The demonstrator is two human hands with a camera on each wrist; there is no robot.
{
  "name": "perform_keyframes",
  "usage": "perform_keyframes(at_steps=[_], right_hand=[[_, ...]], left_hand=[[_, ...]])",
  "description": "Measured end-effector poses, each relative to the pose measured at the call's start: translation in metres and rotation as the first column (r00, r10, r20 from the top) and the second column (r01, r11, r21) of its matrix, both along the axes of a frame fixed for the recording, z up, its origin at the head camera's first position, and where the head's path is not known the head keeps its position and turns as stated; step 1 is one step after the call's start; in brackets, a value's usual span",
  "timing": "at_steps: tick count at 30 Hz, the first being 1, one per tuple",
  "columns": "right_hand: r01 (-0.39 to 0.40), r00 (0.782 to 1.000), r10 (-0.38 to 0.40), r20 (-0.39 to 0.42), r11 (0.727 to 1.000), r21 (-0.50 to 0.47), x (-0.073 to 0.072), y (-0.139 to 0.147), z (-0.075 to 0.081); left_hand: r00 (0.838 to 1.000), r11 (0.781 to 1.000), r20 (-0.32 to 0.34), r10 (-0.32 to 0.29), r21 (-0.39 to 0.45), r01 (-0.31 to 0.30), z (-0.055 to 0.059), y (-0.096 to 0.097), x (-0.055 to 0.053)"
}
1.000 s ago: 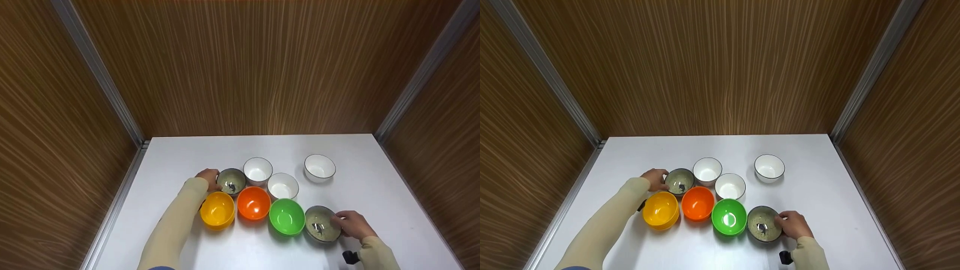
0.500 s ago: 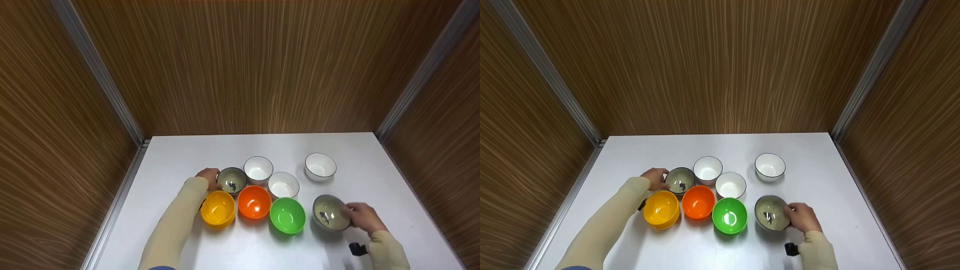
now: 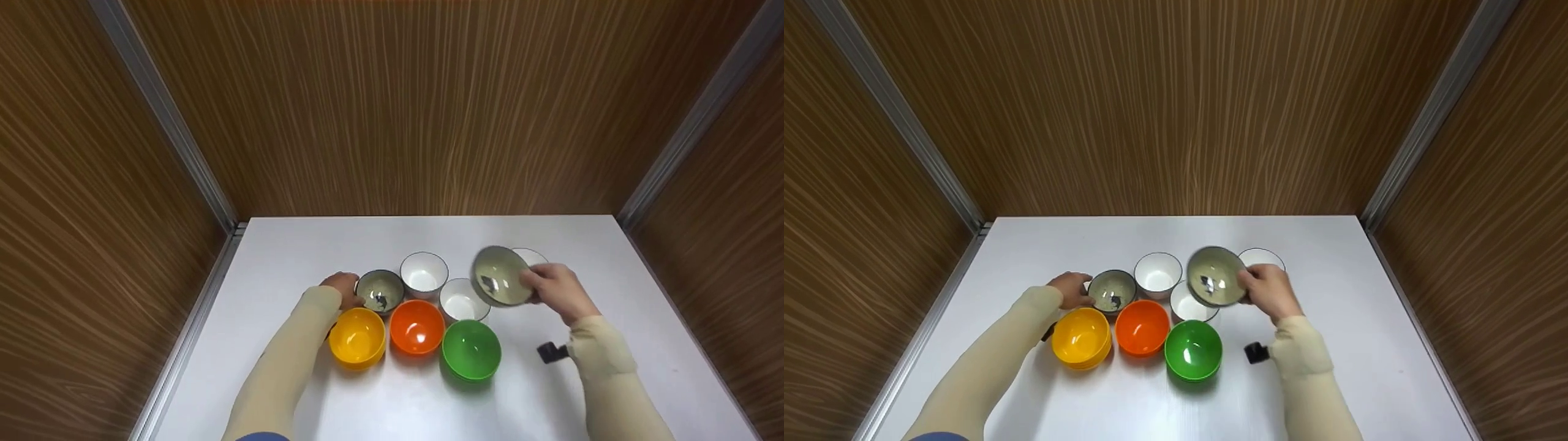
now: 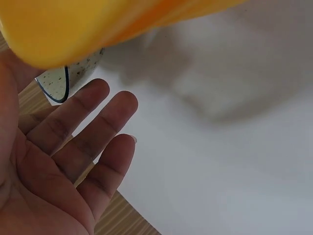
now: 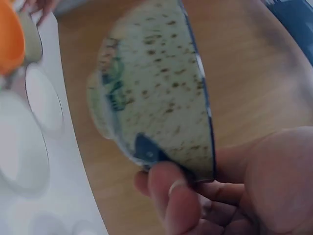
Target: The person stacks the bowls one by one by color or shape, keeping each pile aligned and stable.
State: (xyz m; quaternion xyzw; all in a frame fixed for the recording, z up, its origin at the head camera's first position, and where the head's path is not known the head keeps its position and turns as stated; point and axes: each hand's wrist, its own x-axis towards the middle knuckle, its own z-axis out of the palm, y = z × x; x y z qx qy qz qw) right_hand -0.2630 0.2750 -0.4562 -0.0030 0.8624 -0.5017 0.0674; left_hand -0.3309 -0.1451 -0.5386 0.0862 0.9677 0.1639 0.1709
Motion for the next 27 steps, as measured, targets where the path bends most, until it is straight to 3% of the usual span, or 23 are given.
perform_keyframes(at_steps=[8,14,20,27], right_hand=[[-0.047,0.996,0.056,0.065,0.989,-0.137,-0.035,-0.088,-0.011],[0.012,0.998,-0.002,0.067,0.988,-0.155,-0.048,-0.145,-0.031],[0.061,0.997,-0.060,0.048,0.998,-0.018,-0.053,-0.180,-0.046],[0.037,0.999,-0.041,0.017,0.982,0.184,-0.054,-0.200,-0.060]], left_hand=[[1.000,1.000,0.000,0.004,-0.012,-0.004,0.002,-0.002,0.001],[0.999,1.000,0.026,0.024,-0.003,-0.024,-0.002,-0.003,0.002],[0.998,0.999,0.048,0.051,0.001,-0.051,-0.008,-0.005,0.003],[0.999,0.999,0.019,0.035,-0.021,-0.034,-0.007,-0.009,0.008]])
